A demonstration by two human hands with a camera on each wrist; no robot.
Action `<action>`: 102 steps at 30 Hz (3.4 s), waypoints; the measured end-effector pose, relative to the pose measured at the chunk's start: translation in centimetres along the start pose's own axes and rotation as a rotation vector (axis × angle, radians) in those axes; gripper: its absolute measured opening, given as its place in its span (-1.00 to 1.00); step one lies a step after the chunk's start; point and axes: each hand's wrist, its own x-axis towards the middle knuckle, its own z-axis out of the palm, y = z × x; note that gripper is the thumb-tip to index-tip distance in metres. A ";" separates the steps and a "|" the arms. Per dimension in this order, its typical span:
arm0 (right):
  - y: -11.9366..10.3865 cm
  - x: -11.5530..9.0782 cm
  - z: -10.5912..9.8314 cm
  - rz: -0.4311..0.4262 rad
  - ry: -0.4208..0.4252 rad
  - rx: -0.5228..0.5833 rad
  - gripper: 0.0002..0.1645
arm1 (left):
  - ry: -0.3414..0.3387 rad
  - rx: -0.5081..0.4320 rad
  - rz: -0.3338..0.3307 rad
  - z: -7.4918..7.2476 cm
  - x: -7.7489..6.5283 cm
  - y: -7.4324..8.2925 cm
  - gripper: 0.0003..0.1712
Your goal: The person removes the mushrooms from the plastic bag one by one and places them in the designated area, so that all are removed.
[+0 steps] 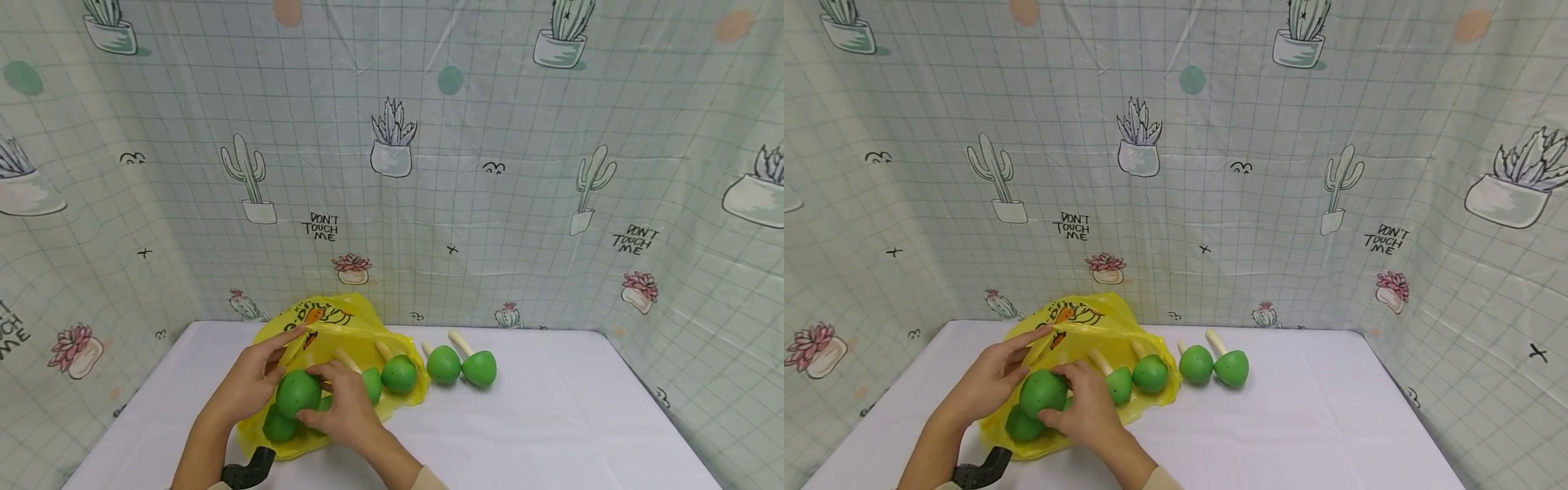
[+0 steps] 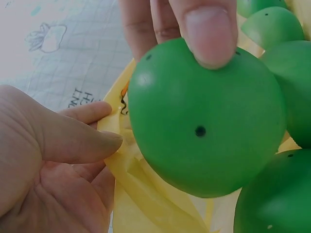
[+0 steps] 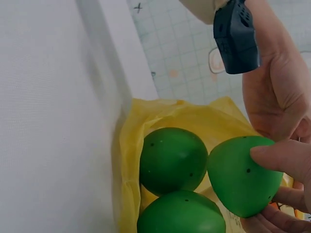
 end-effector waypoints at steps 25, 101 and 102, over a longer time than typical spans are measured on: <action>-1.0 -0.7 -2.5 -0.004 0.033 0.048 -0.35 | -0.002 0.012 0.006 0.0 0.1 0.2 -0.17; -3.7 -4.6 -13.3 -0.224 0.294 0.144 -0.28 | -0.029 0.086 -0.021 0.3 0.0 0.3 -0.17; -3.7 -4.6 -13.5 -0.232 0.305 0.145 -0.27 | -0.030 0.086 -0.021 0.3 0.0 0.3 -0.16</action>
